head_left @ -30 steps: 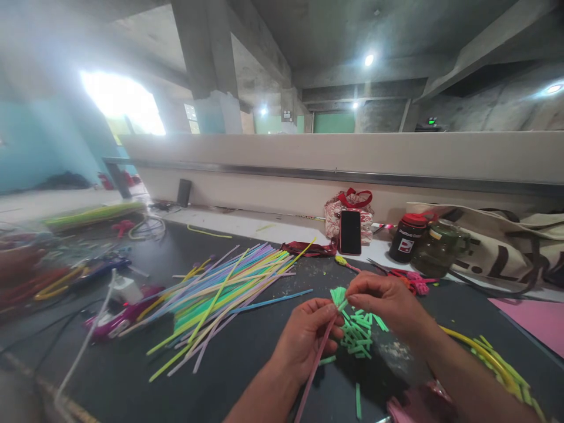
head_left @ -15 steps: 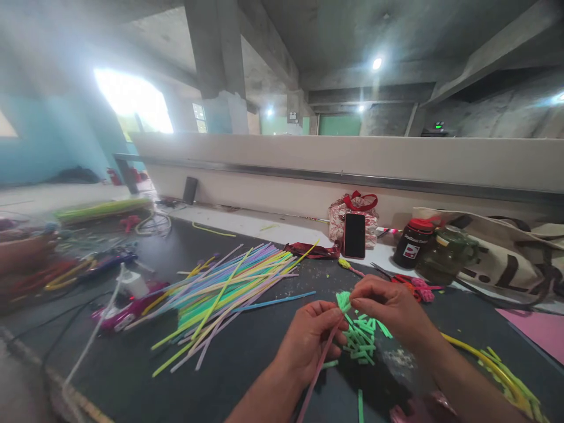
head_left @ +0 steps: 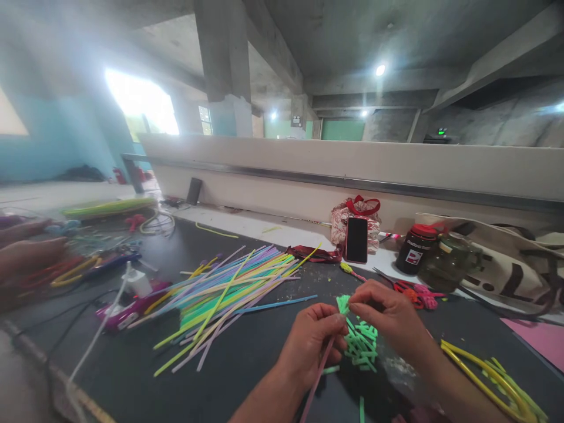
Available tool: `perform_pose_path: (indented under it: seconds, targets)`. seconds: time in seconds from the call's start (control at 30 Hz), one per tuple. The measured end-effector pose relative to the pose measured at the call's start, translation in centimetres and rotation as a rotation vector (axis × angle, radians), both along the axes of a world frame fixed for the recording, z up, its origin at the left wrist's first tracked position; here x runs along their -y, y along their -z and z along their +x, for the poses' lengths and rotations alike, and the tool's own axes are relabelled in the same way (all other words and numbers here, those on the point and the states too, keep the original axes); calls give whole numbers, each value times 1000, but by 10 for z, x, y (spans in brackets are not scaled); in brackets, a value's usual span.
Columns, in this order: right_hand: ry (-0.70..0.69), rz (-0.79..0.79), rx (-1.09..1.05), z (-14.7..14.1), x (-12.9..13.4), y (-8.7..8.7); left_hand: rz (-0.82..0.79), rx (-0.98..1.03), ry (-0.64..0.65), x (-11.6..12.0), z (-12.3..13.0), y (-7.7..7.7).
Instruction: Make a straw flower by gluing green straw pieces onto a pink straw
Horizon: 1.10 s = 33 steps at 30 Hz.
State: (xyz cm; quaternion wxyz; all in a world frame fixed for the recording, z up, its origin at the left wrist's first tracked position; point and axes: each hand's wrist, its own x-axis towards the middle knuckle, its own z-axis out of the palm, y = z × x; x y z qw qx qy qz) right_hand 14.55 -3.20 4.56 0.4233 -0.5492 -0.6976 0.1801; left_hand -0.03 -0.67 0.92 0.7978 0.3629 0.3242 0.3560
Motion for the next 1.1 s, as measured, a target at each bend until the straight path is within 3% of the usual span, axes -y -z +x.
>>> perform_pose_path:
  seconds: [0.83,1.0,1.1]
  targets:
    - [51,151,140,-4,1,7,48,-68,-57,0,2,2]
    - [131,258,4,0,11,-7,-2,31,-59,-5,-2,-1]
    - [185,173,-199,3,14,-13,-71,153,18,-7,-7,-4]
